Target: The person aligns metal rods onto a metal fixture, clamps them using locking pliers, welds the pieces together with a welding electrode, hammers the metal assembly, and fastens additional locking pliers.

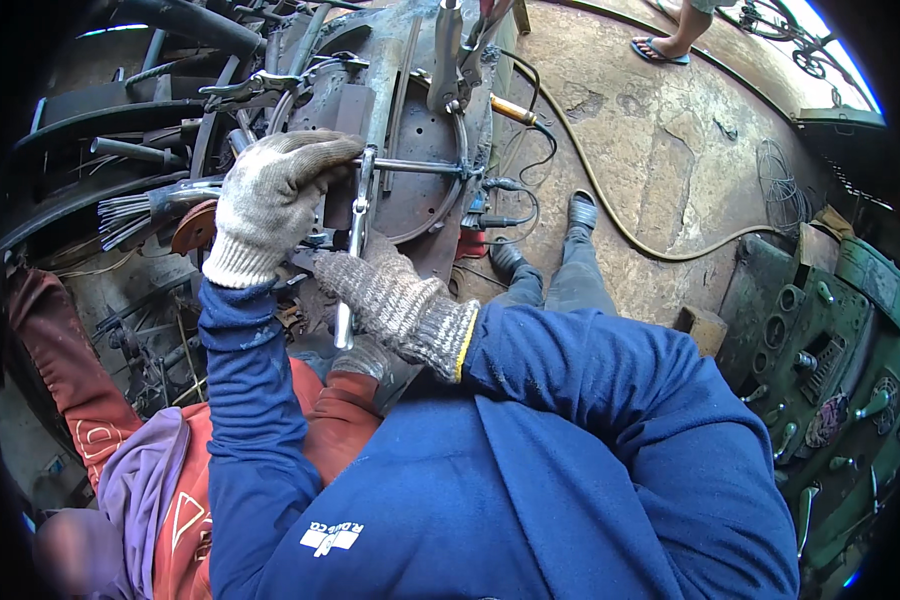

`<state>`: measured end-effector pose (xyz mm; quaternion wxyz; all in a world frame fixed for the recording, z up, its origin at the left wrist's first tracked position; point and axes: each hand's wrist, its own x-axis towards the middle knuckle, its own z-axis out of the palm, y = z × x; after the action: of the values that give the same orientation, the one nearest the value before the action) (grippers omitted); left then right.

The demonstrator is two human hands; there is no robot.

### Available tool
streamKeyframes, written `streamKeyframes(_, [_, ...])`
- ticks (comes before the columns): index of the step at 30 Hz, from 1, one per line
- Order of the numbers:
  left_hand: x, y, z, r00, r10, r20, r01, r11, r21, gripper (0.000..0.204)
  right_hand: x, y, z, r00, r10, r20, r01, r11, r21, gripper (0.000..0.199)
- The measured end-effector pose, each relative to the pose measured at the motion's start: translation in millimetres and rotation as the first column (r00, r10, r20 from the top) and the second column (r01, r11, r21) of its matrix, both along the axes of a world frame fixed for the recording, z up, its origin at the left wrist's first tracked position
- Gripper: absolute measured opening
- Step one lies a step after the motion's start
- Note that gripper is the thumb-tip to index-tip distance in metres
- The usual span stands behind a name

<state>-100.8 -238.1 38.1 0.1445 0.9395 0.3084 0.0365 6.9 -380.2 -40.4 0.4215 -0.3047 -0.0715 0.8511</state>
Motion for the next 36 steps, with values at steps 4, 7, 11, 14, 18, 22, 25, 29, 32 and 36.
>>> streamKeyframes(4, [0.9, -2.2, -3.9, 1.000, -0.007, 0.014, 0.007, 0.998, 0.057, 0.029, -11.4, -3.4, -23.2, 0.996, -0.052, -0.069, 0.052, 0.999, 0.000, 0.042])
streamKeyframes(7, [-2.3, -3.7, -6.3, 0.997, -0.039, 0.069, 0.028, 0.987, 0.161, 0.027, -15.3, -2.6, -22.1, 0.999, -0.034, 0.012, 0.034, 0.999, 0.012, 0.039])
streamKeyframes(11, [-1.0, -20.8, -1.0, 0.975, 0.066, 0.213, -0.106, 0.977, 0.183, 0.025, -6.2, 0.2, -5.3, 1.000, 0.009, -0.003, -0.009, 1.000, 0.006, 0.038])
streamKeyframes(14, [12.9, -48.1, 23.1, 0.889, 0.453, 0.071, -0.431, 0.878, -0.208, 0.016, -10.7, 2.8, -21.6, 0.980, 0.001, 0.200, -0.024, 0.993, 0.117, 0.049])
streamKeyframes(18, [18.8, -65.0, 50.8, 0.765, 0.526, -0.372, -0.640, 0.684, -0.349, 0.039, -21.5, 1.1, -41.2, 0.984, -0.088, 0.152, 0.063, 0.984, 0.164, 0.054])
streamKeyframes(22, [4.5, -78.8, 41.4, 0.680, 0.638, -0.362, -0.727, 0.523, -0.444, 0.043, -16.8, -1.8, -27.7, 0.993, -0.049, 0.109, 0.030, 0.985, 0.170, 0.057])
streamKeyframes(25, [9.1, -79.4, 41.3, 0.720, 0.657, -0.222, -0.690, 0.646, -0.326, 0.036, -19.1, 4.2, -37.1, 0.967, -0.003, 0.254, -0.041, 0.985, 0.166, 0.059])
streamKeyframes(29, [12.8, -50.4, 19.1, 0.958, 0.278, 0.070, -0.286, 0.918, 0.275, 0.027, -33.9, 7.7, -55.7, 0.945, 0.000, 0.326, -0.030, 0.996, 0.087, 0.027])
streamKeyframes(32, [8.2, -32.5, 3.0, 0.980, 0.196, 0.031, -0.195, 0.927, 0.319, 0.027, -35.2, 7.6, -55.7, 0.954, -0.052, 0.294, 0.021, 0.994, 0.107, 0.025])
streamKeyframes(36, [3.3, -30.7, -13.7, 0.975, 0.213, 0.071, -0.223, 0.950, 0.217, 0.027, -27.1, 6.8, -51.5, 0.953, 0.006, 0.304, -0.056, 0.986, 0.157, 0.019])
